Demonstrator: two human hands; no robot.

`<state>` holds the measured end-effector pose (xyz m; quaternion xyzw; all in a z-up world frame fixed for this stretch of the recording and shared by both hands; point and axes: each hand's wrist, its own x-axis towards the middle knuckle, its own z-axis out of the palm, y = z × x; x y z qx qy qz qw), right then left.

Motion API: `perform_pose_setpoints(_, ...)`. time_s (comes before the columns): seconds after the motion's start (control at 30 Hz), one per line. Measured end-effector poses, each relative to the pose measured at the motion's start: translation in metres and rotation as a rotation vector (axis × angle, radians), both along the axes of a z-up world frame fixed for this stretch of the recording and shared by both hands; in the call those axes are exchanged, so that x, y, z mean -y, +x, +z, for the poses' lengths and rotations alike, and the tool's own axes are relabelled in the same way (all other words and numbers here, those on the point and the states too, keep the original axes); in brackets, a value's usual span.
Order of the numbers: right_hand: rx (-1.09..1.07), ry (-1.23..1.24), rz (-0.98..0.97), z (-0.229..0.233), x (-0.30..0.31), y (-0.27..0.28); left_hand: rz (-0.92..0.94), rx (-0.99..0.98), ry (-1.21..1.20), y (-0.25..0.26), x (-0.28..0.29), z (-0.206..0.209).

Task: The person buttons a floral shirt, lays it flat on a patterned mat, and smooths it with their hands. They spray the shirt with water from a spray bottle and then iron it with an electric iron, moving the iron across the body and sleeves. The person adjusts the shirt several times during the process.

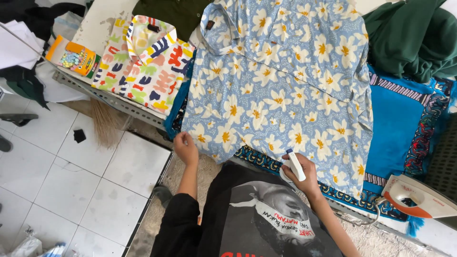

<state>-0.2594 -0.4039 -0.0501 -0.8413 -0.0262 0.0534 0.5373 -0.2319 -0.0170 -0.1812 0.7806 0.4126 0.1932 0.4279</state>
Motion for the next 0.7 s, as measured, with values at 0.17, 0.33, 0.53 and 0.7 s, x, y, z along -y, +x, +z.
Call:
perform_pose_setpoints(0.17, 0.047, -0.006, -0.002, 0.031, -0.050, 0.011, -0.312, 0.027, 0.041, 0.082, -0.019, 0.045)
perform_pose_setpoints(0.33, 0.072, -0.055, -0.011, 0.021, -0.070, 0.015, -0.437, -0.363, 0.307, 0.137, -0.035, 0.030)
perform_pose_setpoints(0.53, 0.043, -0.003, -0.050, 0.016, -0.081, 0.009, -0.399, -0.231, 0.392, 0.147, -0.046, -0.014)
perform_pose_setpoints(0.7, 0.028, -0.002, -0.087, 0.021, -0.088, 0.008, -0.260, -0.169, 0.149, 0.136, -0.053, -0.005)
